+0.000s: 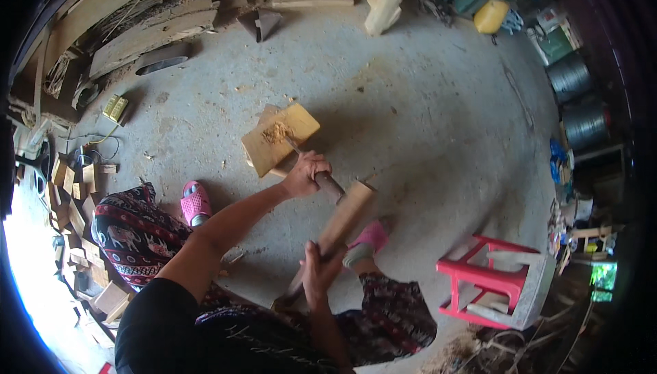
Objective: The person carves a wooden block using a chisel and a wooden mallet, then stands up, walks over to a table, and picks up a mobile phone.
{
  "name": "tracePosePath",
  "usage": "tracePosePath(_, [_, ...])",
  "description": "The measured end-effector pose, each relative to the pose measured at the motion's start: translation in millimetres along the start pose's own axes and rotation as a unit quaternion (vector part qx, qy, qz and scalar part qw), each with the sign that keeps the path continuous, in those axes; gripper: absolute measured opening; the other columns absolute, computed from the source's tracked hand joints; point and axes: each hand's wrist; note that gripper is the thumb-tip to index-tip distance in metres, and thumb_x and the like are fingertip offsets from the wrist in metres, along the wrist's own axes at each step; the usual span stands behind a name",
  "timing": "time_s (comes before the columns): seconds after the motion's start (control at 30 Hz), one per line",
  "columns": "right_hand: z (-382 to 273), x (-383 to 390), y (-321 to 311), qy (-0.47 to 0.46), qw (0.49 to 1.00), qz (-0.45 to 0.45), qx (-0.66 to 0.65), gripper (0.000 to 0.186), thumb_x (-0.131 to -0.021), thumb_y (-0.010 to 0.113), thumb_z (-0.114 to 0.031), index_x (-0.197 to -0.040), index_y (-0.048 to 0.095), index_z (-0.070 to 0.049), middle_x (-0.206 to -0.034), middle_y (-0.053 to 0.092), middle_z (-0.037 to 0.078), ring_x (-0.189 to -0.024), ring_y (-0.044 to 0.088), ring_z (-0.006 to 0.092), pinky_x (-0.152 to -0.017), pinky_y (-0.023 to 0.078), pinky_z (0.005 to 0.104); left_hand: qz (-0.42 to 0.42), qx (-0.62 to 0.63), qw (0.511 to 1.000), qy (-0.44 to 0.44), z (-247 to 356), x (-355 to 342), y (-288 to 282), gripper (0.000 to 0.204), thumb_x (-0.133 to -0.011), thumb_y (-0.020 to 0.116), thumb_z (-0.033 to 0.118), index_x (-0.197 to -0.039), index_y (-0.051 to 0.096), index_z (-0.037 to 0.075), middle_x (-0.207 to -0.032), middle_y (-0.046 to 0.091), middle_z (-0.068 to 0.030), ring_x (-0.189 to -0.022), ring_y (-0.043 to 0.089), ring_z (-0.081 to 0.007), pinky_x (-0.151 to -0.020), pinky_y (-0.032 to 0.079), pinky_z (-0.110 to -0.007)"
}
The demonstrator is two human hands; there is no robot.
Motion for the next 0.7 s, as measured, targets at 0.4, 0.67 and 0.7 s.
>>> tracePosePath(0.4, [-4, -15, 2, 0.044, 0.998, 0.015, -0.031, 0.058, -0.085, 0.067, -0.015, -0.126, 0.029, -0.002, -0.091, 0.051, 0.010, -0.059, 0.053, 0.0153, -0.047, 0.050, 0.0286, 0.036, 0.141, 0.989, -0.009, 8, -19, -28, 0.026, -0.065, 0.072, 0.001, -0.085, 0.061, 0.012, -0.088, 0.060, 0.0010, -0.089, 0.057, -0.0201, -0.082, 0.042, -0.038])
tracePosePath(0.67, [-26, -4, 10, 0.131, 0.982, -0.014, -0.134, 0.054, -0.085, 0.068, -0.018, -0.122, 0.030, -0.006, -0.079, 0.048, 0.008, -0.054, 0.051, 0.0141, -0.045, 0.048, 0.0284, 0.256, 0.386, 0.869, -0.171, 14, -59, -128, 0.027, -0.078, 0.081, 0.021, -0.088, 0.059, 0.008, -0.078, 0.059, 0.0023, -0.070, 0.055, -0.0078, -0.068, 0.049, -0.027])
tracePosePath(0.7, [-23, -4, 11, 0.142, 0.982, -0.005, -0.128, 0.054, -0.085, 0.068, -0.018, -0.122, 0.030, -0.006, -0.079, 0.048, 0.008, -0.054, 0.051, 0.0141, -0.045, 0.048, 0.0284, 0.257, 0.386, 0.869, -0.175, 9, -60, -131, 0.027, -0.078, 0.081, 0.021, -0.088, 0.059, 0.008, -0.078, 0.059, 0.0023, -0.070, 0.055, -0.0078, -0.068, 0.049, -0.027])
Point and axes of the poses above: each hand's wrist, its own x-axis away from the middle knuckle, its own y-axis out of the palm, z = x × y
